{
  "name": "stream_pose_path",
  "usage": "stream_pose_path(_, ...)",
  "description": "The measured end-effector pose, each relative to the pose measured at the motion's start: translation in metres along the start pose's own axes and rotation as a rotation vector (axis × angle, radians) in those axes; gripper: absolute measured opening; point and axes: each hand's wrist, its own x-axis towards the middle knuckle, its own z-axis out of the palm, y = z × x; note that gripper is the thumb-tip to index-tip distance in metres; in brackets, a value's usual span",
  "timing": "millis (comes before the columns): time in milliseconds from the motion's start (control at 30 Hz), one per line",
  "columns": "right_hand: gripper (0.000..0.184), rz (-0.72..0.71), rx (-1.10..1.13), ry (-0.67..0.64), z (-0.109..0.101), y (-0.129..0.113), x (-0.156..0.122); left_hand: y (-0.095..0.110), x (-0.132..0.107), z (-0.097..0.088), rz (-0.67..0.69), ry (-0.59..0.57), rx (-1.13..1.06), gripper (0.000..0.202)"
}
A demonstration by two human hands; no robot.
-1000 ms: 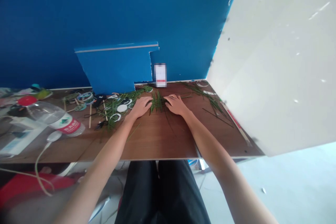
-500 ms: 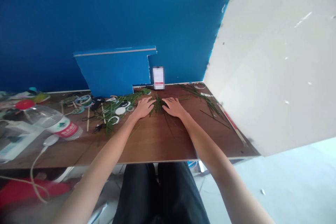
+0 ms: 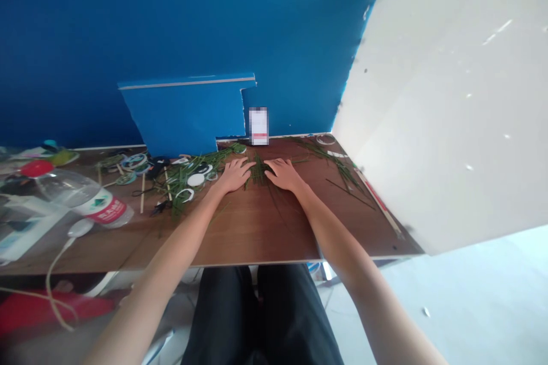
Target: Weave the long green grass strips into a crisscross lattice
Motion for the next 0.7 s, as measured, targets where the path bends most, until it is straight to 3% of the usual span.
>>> stream_pose_path(400, 0.046, -0.003, 0.000, 0.014, 0.0010, 0.0005, -0.0002, 0.0023, -0.0023, -0.0049, 0.013, 0.022, -0.053, 0.050)
stream_pose_path(500, 0.045, -0.001, 0.000, 0.017, 0.0018, 0.0009, 0.0002, 0.0052, -0.0021, -0.0072, 0.083, 0.049, -0.050, 0.049)
stream_pose_path(700, 0.046, -0.011, -0.001, 0.017, 0.0029, 0.0011, -0.0002, 0.0056, 0.0012, -0.0068, 0.183, -0.028, -0.039, 0.048)
